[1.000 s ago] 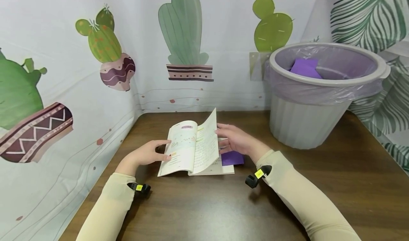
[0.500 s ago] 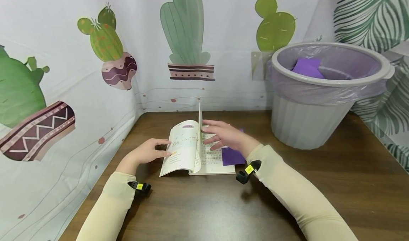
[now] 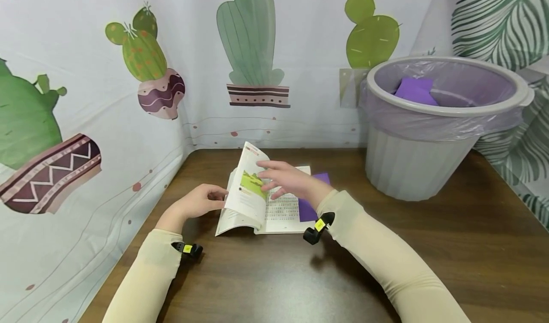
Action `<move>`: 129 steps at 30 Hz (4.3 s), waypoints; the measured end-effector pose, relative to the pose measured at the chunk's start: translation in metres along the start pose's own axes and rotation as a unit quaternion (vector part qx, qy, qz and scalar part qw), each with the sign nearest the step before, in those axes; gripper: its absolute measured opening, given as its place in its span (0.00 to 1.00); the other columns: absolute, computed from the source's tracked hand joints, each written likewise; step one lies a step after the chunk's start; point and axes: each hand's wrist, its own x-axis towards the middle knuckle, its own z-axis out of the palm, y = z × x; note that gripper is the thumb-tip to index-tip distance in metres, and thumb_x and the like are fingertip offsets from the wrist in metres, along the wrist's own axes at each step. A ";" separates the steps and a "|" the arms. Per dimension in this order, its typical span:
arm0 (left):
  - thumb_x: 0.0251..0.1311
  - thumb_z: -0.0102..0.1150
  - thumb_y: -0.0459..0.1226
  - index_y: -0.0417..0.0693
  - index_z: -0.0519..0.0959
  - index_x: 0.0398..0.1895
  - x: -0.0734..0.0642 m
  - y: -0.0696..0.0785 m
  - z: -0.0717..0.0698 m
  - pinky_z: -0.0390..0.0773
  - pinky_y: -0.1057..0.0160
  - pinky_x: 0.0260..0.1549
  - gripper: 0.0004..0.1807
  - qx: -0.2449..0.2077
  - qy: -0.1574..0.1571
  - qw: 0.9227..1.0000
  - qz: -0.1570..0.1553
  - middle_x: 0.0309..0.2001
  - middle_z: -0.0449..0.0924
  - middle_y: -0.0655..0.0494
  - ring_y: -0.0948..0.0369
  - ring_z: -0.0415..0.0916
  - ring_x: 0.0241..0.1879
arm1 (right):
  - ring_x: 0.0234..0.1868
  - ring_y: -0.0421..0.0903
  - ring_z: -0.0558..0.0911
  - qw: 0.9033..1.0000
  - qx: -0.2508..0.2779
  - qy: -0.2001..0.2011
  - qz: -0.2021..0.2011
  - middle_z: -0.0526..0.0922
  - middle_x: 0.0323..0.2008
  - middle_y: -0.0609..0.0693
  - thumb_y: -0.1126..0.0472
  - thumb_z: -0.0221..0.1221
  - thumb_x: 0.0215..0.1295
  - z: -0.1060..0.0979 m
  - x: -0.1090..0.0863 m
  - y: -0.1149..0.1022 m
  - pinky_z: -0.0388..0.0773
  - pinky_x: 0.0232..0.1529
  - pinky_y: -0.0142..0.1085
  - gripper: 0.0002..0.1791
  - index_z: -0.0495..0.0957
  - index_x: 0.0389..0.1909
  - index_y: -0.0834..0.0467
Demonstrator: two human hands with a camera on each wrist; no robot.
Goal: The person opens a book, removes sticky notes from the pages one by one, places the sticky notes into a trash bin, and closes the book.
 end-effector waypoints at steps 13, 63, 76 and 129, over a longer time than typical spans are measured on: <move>0.69 0.58 0.39 0.47 0.82 0.61 0.002 -0.003 -0.003 0.82 0.50 0.52 0.19 0.018 -0.008 1.000 0.002 0.55 0.86 0.50 0.56 0.81 0.51 | 0.63 0.58 0.81 1.000 -0.023 -0.010 0.000 0.73 0.71 0.60 0.53 0.55 0.77 0.017 0.020 0.000 0.84 0.54 0.51 0.32 0.62 0.78 0.50; 0.55 0.73 0.46 0.49 0.81 0.53 0.007 0.002 0.009 0.74 0.61 0.31 0.23 0.011 0.024 0.999 -0.043 0.33 0.78 0.52 0.57 0.74 0.32 | 0.72 0.52 0.74 0.989 -0.108 -0.069 -0.066 0.74 0.72 0.53 0.56 0.55 0.76 0.032 0.018 0.025 0.73 0.71 0.49 0.26 0.73 0.70 0.60; 0.57 0.66 0.34 0.48 0.81 0.47 0.008 0.014 0.015 0.71 0.63 0.28 0.13 -0.025 0.012 1.000 0.002 0.30 0.76 0.53 0.59 0.71 0.28 | 0.72 0.52 0.73 0.987 -0.139 -0.059 -0.059 0.73 0.73 0.52 0.54 0.57 0.75 0.016 -0.005 0.022 0.72 0.70 0.56 0.25 0.75 0.70 0.56; 0.72 0.51 0.49 0.48 0.85 0.34 0.109 0.107 -0.006 0.83 0.59 0.26 0.18 0.015 -0.076 0.995 -0.070 0.16 0.65 0.59 0.62 0.61 0.18 | 0.63 0.57 0.82 0.933 -0.350 0.026 -0.075 0.85 0.58 0.58 0.51 0.58 0.75 -0.086 -0.078 0.057 0.76 0.65 0.57 0.24 0.79 0.64 0.61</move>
